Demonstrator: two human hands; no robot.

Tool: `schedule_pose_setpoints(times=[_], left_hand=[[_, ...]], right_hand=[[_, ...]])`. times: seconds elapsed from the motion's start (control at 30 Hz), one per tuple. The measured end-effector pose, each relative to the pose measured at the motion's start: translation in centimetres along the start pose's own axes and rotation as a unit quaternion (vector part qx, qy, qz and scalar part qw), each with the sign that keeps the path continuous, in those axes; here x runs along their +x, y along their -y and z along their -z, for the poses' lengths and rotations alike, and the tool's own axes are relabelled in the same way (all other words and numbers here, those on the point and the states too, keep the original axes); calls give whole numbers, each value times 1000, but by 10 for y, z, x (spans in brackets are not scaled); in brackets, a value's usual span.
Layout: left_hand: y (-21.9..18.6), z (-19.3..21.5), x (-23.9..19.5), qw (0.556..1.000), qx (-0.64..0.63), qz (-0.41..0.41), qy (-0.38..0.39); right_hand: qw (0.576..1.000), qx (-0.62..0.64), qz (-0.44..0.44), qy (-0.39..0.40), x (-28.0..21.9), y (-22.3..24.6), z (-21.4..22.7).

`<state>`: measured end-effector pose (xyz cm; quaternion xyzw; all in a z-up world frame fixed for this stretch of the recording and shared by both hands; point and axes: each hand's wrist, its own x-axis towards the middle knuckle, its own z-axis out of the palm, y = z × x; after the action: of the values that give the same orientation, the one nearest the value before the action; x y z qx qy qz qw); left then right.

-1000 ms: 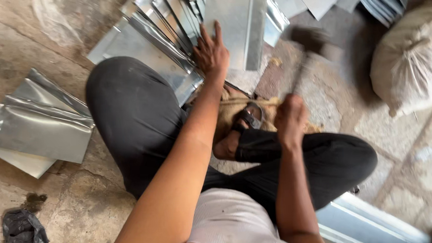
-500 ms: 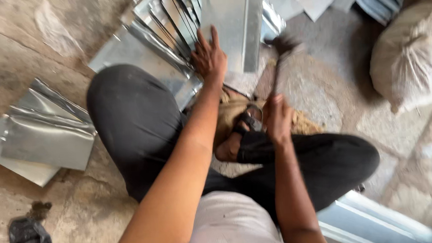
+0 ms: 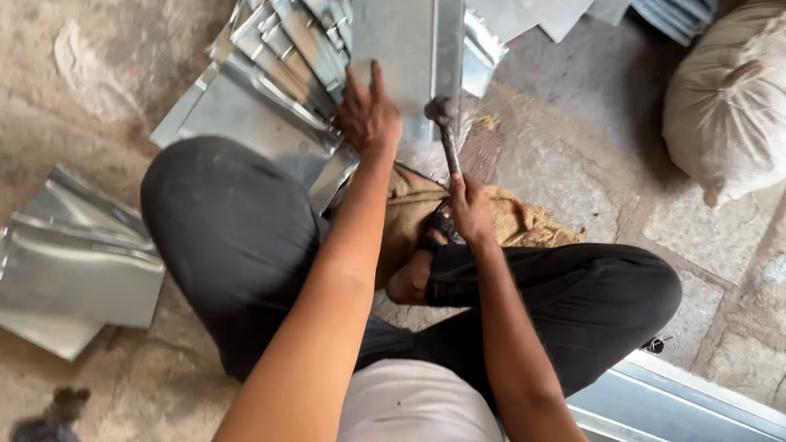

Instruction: The person sits on the floor and uses a hammer to flatten rectangular metal sheets against a block, picking them from a stack and setting them aside individually.

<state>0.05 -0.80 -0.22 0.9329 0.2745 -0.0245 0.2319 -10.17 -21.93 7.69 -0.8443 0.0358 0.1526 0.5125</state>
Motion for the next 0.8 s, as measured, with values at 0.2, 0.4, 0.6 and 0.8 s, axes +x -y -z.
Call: schedule_pose_setpoints(times=[0.2,0.4,0.6,0.8], left_hand=[[4,6,6,1000,16,4,18],[8,-4,8,999,32,0,-5],[1,2,11,1000,-2,-10,-19],[11,-13,15,1000,5,-2,-23]], right_hand=[[981,142,134,-6,-18,73,46],[787,-241,485,-296,26,6,11],[996,-85,33,1,12,20,3],[982,82,159,-52,-11,1,-6]])
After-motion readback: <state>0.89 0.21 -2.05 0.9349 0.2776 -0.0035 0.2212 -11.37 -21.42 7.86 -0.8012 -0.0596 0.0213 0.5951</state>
